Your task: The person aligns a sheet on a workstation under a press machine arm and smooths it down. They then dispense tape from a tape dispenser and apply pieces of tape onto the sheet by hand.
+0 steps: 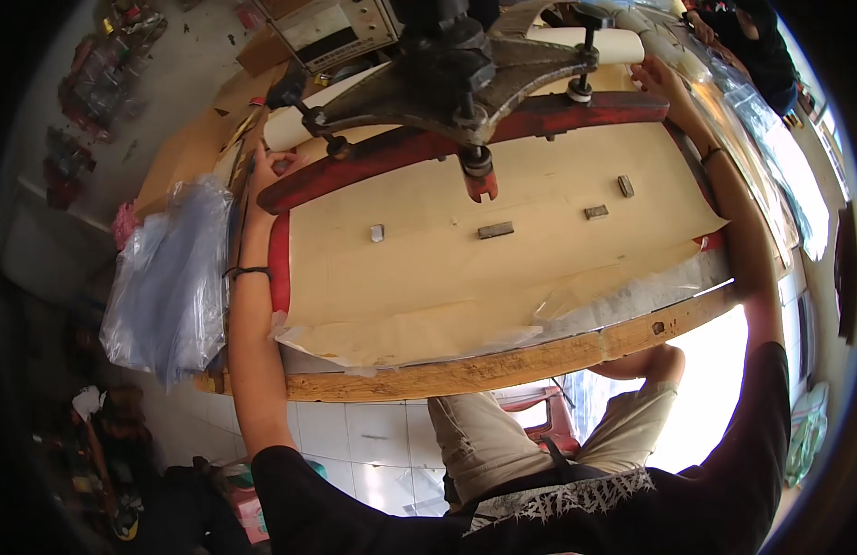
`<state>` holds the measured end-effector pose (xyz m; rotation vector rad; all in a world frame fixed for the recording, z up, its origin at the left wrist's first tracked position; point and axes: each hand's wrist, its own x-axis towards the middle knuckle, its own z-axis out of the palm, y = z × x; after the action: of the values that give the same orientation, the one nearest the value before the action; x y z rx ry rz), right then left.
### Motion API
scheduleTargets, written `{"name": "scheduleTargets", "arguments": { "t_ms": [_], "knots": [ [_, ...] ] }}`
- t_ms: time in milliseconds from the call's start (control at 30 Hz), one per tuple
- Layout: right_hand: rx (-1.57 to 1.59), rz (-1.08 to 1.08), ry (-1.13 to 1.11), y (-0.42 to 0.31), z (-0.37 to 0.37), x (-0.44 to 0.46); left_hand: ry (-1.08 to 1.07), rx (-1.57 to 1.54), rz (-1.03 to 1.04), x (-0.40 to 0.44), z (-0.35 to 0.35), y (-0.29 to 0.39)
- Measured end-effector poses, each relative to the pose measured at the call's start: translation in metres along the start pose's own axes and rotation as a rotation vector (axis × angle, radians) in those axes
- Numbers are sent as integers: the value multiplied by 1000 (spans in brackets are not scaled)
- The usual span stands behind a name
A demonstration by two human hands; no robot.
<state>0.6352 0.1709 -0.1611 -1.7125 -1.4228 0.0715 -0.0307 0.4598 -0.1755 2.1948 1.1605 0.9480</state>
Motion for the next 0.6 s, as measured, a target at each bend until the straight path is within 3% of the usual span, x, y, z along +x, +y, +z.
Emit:
{"name": "scheduleTargets", "arguments": {
  "t_ms": [100, 267, 400, 500, 600],
  "knots": [
    [-83, 12, -56, -9, -4, -2, -74, 85, 89, 2, -11, -8],
    [-183, -8, -18, -20, -3, -7, -136, 129, 238, -22, -15, 42],
    [-190, -34, -7, -26, -3, -11, -179, 528, 377, -17, -13, -3],
    [-145, -71, -16, -19, 1, -10, -172, 468, 356, -15, -9, -3],
    [-269, -215, 48, -21, 3, -11, -145, 219, 163, -17, -1, 7]
  ]
}}
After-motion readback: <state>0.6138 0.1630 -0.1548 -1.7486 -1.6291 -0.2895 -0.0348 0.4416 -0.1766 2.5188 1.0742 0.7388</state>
